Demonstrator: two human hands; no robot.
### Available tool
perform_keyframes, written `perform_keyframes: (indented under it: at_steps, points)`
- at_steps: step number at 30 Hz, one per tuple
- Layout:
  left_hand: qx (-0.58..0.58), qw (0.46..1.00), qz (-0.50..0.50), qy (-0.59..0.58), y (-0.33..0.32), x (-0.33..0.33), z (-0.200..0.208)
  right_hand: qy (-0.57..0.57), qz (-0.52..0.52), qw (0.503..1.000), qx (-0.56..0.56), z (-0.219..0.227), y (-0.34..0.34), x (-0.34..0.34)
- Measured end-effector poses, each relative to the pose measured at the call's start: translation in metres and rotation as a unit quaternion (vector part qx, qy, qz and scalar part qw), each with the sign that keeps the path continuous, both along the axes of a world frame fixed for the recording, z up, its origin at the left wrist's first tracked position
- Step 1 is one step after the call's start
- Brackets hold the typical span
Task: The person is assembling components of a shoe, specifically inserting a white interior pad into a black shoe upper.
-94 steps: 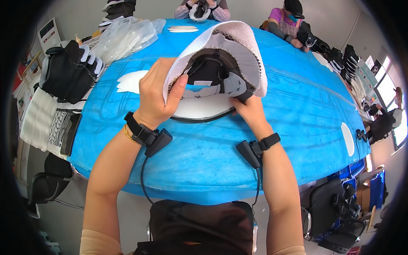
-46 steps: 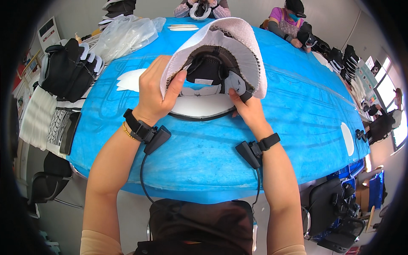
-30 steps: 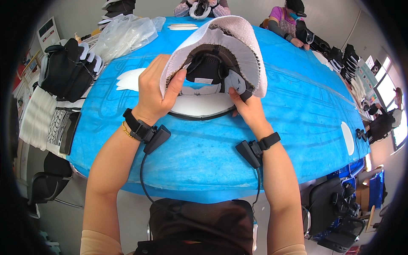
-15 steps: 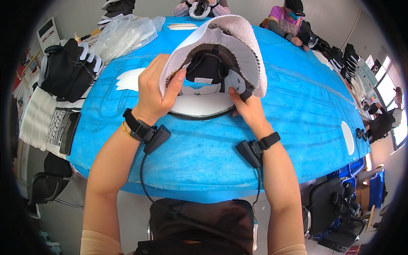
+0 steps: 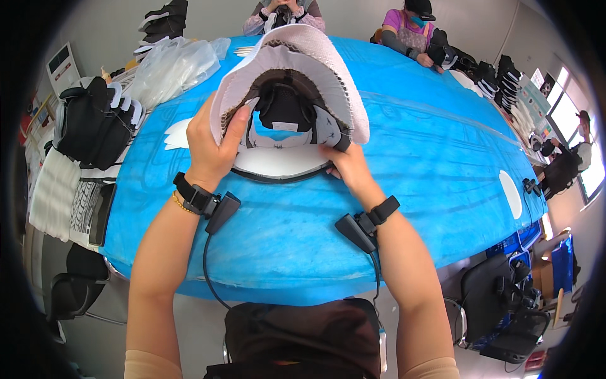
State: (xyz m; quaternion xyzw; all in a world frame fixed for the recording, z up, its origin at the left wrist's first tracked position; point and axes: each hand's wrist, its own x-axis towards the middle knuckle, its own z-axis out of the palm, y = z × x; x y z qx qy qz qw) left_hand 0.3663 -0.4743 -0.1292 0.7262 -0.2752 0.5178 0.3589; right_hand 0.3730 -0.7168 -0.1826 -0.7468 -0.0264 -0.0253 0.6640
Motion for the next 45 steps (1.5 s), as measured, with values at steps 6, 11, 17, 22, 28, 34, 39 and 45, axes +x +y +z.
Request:
perform_keyframes:
  at_steps: [6, 11, 17, 22, 28, 34, 39, 45]
  points:
    - [0.001, 0.983, 0.076, 0.167, 0.000, 0.004, -0.005, 0.016, -0.020, 0.987, 0.161, -0.005, -0.008, 0.003]
    - [-0.042, 0.913, -0.009, 0.406, 0.005, 0.016, -0.019, -0.016, -0.016, 0.982, 0.188, 0.000, -0.004, 0.001]
    - [-0.209, 0.769, -0.274, 0.539, -0.010, 0.004, -0.016, -0.079, -0.004, 0.992, 0.097, -0.003, -0.011, 0.005]
    - [-0.211, 0.742, -0.277, 0.573, -0.006, 0.011, -0.025, -0.054, 0.003, 0.998, 0.020, -0.003, -0.019, 0.011]
    - [-0.180, 0.772, -0.216, 0.570, 0.001, 0.030, -0.046, -0.095, -0.095, 0.924, -0.357, 0.015, -0.018, -0.001]
    - [-0.149, 0.790, -0.173, 0.568, -0.002, 0.033, -0.048, 0.228, 0.216, 0.897, -0.311, 0.052, -0.030, -0.024]
    - [-0.153, 0.788, -0.191, 0.564, -0.003, 0.030, -0.047, 0.075, 0.402, 0.891, -0.197, 0.044, 0.000, -0.034]
    - [-0.073, 0.770, -0.228, 0.591, -0.024, 0.010, -0.038, -0.343, 0.043, 0.875, -0.340, 0.013, 0.013, -0.028]
